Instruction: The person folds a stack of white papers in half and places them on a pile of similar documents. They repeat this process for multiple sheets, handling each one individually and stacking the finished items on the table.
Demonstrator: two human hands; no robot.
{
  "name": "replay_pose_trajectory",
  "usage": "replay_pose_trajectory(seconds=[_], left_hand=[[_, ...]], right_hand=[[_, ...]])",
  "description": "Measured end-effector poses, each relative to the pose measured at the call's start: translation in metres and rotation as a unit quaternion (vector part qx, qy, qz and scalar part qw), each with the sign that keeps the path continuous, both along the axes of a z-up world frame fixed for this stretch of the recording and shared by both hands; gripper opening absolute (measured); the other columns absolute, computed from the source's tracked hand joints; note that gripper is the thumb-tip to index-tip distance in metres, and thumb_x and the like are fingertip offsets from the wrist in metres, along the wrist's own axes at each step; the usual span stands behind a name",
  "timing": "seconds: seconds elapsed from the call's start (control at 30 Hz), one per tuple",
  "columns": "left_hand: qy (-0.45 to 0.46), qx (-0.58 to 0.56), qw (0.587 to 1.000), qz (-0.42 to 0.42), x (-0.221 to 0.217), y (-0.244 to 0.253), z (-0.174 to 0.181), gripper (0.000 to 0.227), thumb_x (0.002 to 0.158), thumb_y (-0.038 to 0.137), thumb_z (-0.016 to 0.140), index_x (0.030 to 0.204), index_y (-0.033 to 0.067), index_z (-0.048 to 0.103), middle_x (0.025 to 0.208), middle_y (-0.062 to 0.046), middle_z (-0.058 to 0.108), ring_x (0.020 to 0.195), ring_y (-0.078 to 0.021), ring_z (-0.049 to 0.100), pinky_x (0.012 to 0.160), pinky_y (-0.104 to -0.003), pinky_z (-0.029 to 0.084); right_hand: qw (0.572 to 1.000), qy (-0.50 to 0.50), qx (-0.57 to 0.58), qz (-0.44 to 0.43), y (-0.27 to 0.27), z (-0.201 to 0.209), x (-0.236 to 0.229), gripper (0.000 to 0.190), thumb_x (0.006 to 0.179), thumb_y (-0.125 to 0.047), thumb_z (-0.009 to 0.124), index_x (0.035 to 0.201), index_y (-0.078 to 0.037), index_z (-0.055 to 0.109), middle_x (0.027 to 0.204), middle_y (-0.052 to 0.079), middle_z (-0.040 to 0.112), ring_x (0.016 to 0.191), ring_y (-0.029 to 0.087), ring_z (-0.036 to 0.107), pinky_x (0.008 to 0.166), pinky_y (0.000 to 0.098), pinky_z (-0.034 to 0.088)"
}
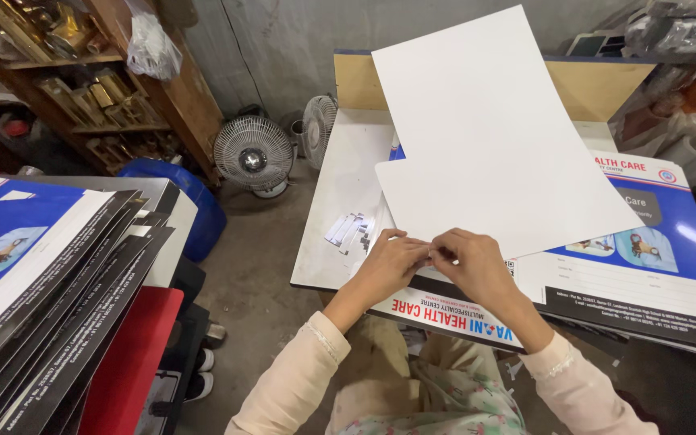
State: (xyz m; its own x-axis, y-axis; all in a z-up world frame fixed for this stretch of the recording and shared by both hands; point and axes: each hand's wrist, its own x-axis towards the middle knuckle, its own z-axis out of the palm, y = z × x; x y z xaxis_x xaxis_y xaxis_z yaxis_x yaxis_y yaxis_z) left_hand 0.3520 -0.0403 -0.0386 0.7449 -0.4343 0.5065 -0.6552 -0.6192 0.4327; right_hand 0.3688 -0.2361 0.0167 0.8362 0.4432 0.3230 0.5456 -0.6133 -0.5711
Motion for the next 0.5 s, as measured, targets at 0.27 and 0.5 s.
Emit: replay_pose_trajectory(seconds=[0.27, 0.5], left_hand=[[0.036, -0.009, 0.999, 0.015, -0.004, -0.002, 0.012, 0.006, 0.095, 0.014, 0.067, 0.1, 0.0099, 0.068, 0.094, -0.003, 0.076, 0.091, -0.0225, 0.07, 0.096, -0.042, 0.045], [0.052, -0.004, 0.999, 0.014, -0.003, -0.002, 0.01, 0.006, 0.093, 0.011, 0.067, 0.099, 0.0102, 0.069, 0.094, -0.003, 0.077, 0.091, -0.0229, 0.07, 0.097, -0.042, 0.045]], right_hand=[[0.997, 0.054, 0.057, -0.008, -0.005, -0.002, 0.0, 0.012, 0.084, -0.011, 0.073, 0.094, -0.005, 0.079, 0.09, 0.008, 0.079, 0.072, 0.022, 0.076, 0.065, 0.0326, 0.058], [0.999, 0.013, -0.013, 0.034, -0.005, -0.006, 0.009, 0.009, 0.084, -0.01, 0.072, 0.089, -0.006, 0.078, 0.09, 0.008, 0.079, 0.075, 0.027, 0.075, 0.066, 0.0356, 0.058]])
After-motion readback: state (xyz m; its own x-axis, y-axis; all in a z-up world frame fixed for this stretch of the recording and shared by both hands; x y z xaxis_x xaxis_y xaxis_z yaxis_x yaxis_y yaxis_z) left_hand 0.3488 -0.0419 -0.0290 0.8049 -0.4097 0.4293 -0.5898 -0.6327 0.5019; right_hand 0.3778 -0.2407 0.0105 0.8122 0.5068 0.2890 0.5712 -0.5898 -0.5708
